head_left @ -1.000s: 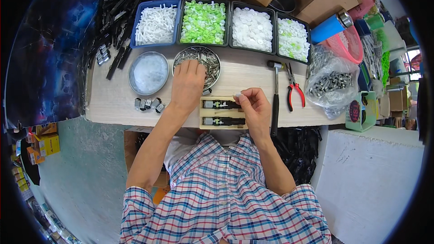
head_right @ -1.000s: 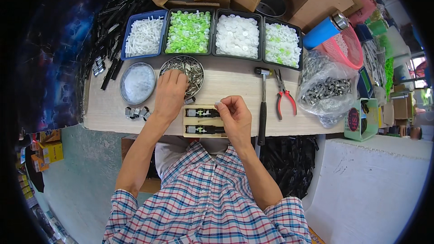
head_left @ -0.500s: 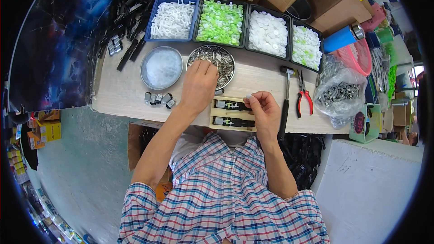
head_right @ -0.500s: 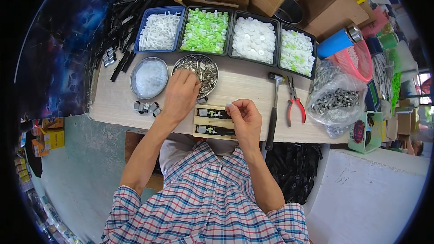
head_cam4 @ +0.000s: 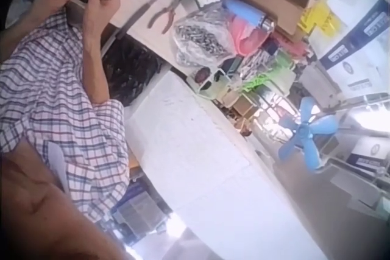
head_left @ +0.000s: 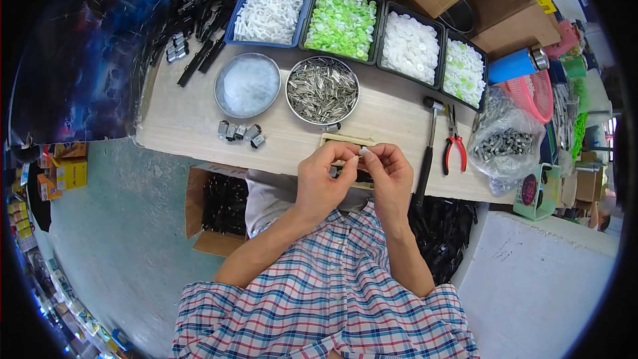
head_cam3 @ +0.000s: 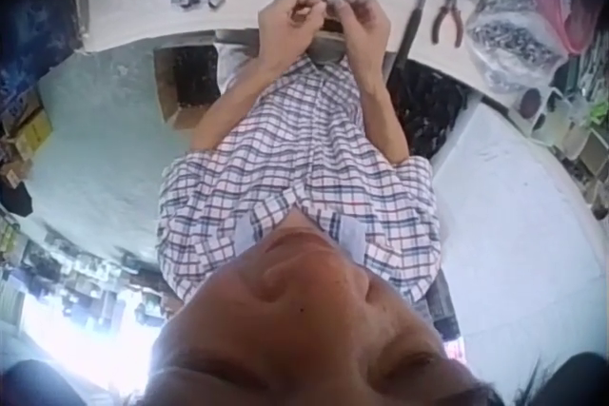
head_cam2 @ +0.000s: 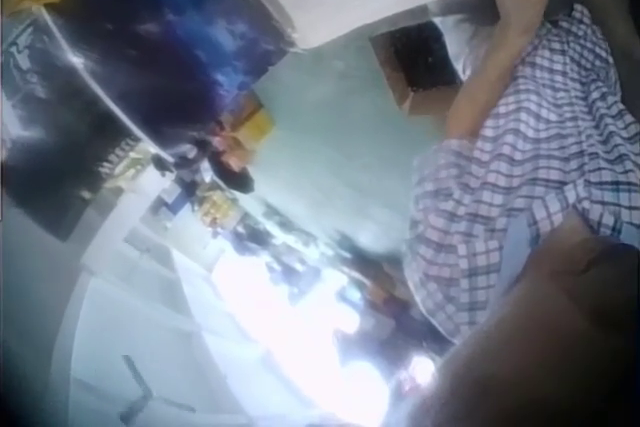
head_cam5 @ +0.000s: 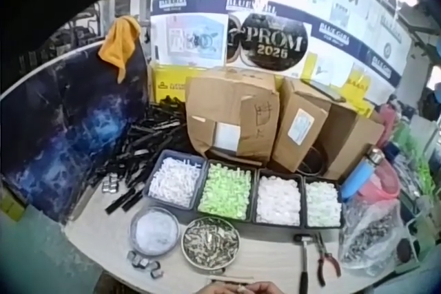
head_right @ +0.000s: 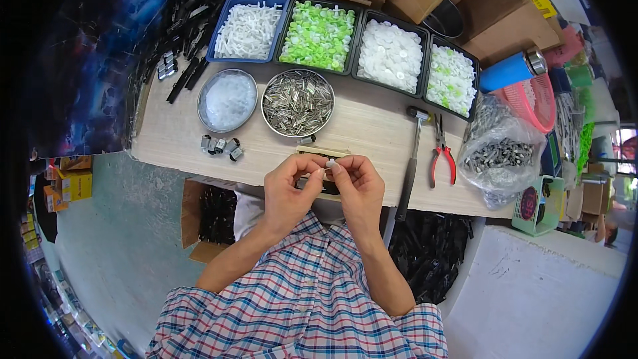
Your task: Assembling small electronic components by inserting pins and using a mallet on a workbench.
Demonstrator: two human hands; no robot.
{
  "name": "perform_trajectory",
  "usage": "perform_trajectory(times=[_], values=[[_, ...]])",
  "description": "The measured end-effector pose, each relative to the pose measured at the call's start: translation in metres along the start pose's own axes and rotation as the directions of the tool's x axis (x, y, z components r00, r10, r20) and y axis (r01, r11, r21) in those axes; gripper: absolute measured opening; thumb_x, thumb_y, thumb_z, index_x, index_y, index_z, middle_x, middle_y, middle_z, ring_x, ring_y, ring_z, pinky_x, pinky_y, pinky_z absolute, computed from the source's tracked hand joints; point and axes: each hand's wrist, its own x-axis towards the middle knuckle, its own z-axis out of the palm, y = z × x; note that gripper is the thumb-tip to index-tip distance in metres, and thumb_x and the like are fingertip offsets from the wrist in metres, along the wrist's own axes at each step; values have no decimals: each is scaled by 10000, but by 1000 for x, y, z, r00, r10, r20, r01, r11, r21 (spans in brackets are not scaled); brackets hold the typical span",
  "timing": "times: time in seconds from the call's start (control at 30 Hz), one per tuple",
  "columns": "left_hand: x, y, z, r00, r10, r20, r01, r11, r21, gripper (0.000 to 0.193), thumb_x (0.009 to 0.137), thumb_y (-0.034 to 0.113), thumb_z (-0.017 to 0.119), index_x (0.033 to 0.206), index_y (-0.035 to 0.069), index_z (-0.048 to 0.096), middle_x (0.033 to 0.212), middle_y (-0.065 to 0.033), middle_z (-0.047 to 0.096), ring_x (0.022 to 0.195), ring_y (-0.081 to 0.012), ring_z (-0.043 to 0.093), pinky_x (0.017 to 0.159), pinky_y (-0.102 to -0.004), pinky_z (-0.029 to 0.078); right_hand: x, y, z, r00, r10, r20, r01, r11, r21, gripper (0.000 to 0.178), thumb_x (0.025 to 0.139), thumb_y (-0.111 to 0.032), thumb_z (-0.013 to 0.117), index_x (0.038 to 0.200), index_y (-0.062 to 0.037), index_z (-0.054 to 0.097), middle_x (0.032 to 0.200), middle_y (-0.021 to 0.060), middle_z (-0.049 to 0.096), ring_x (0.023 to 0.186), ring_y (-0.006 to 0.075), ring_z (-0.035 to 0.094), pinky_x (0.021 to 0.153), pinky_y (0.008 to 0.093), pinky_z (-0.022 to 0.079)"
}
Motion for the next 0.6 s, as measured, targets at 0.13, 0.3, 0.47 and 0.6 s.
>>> perform_trajectory(times=[0.13, 0.3, 0.47, 0.6], values=[[-4, -3, 2, 999, -17, -28, 15, 998, -68, 96, 950, -13, 644, 1039, -48, 637, 1059, -101, 715, 863, -100, 652, 785, -243, 548, -4, 2, 1, 1000, -9, 4, 9, 999, 34, 100, 980, -36, 665, 1052, 25, 630, 972, 53, 692, 880, 97, 666, 830, 236, 550], [-7, -1, 3, 997, 39, -63, -40, 999, -17, 89, 953, -7, 644, 1034, -42, 635, 1054, -104, 720, 867, -94, 651, 775, -243, 551, -6, 1, 3, 1000, -8, 10, 8, 1000, 17, 86, 981, -35, 660, 1042, 18, 629, 969, 53, 690, 873, 104, 671, 823, 244, 556], [-6, -4, 4, 936, 343, -80, -316, 918, 238, 98, 896, -33, 679, 974, -28, 620, 1015, -175, 720, 862, -244, 725, 742, -322, 592, -8, 0, 4, 1000, -5, 3, 4, 1000, 16, 72, 979, -38, 662, 1025, 7, 630, 952, 39, 684, 858, 92, 658, 795, 237, 551], [1, -11, 5, 800, 600, -28, -536, 734, 417, 147, 842, -66, 705, 938, -21, 603, 1019, -195, 711, 891, -334, 730, 767, -369, 609, -10, 2, 5, 998, -50, -26, 49, 999, -23, 82, 978, -34, 669, 1037, 11, 633, 933, 18, 675, 826, 65, 629, 765, 205, 523]])
